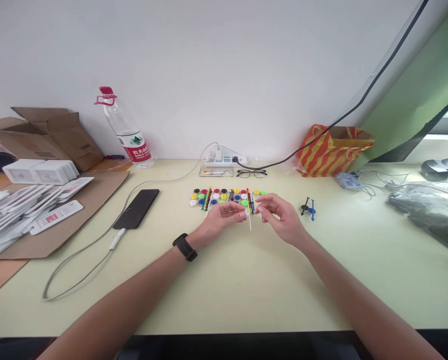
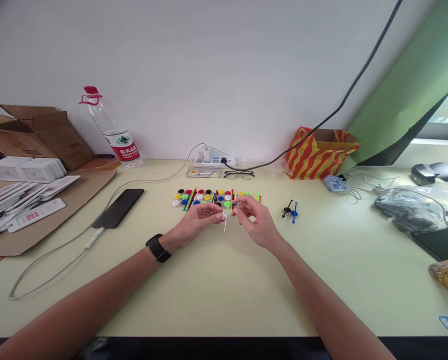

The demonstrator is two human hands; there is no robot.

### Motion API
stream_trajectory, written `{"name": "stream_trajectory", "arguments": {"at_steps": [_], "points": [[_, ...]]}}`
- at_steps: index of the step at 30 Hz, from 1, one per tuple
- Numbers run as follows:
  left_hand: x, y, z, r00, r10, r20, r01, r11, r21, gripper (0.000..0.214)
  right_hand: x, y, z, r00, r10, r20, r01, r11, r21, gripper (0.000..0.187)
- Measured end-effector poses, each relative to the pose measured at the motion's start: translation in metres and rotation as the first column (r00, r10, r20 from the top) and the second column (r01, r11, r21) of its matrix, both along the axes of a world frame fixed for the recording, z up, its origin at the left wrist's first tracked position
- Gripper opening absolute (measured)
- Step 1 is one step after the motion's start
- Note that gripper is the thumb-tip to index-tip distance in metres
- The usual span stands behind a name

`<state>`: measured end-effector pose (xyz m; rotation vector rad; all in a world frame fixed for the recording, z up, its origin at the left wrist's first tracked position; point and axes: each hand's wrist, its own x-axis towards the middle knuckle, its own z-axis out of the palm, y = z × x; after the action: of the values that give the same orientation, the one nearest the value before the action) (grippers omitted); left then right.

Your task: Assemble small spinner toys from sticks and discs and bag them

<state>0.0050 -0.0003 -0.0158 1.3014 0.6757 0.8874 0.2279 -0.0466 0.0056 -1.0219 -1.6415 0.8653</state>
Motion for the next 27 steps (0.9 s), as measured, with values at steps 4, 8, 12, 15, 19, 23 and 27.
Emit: {"name": "stream_trajectory", "arguments": {"at_steps": [4,8,12,15,19,23,27], "points": [[0.000,0.000,0.000,1.000,0.003,0.004,-0.003,1.000,0.013,0.032,-0.002,-0.001,-0.001,1.000,-0.013,0.015,0.013,1.000,0.013,0.030],[0.000,0.001,0.002,1.000,0.031,0.005,-0.031,0.999,0.007,0.033,-0.005,-0.004,-0.002,0.999,-0.044,0.024,0.043,0.998,0.044,0.045],[0.000,0.001,0.002,0.998,0.055,0.020,-0.056,0.998,0.003,0.035,-0.009,-0.007,-0.004,0.994,-0.104,0.046,0.100,0.992,0.079,0.061],[0.000,0.000,0.004,0.997,0.068,0.024,-0.068,0.998,0.008,0.035,-0.008,-0.007,-0.003,1.000,-0.011,0.011,0.012,0.995,-0.103,0.048],[0.002,-0.002,0.007,0.996,0.089,0.021,-0.089,0.996,-0.001,0.034,-0.005,-0.003,0.000,0.995,0.040,-0.091,-0.057,0.978,-0.201,0.034],[0.002,-0.002,0.007,0.998,0.058,0.014,-0.058,0.998,0.006,0.034,-0.007,0.001,-0.004,0.994,0.045,-0.100,-0.055,0.994,-0.096,0.034],[0.001,-0.002,0.005,1.000,0.020,0.005,-0.021,1.000,0.019,0.031,-0.010,0.002,-0.010,0.994,0.089,-0.062,-0.095,0.992,-0.087,0.035]]}}
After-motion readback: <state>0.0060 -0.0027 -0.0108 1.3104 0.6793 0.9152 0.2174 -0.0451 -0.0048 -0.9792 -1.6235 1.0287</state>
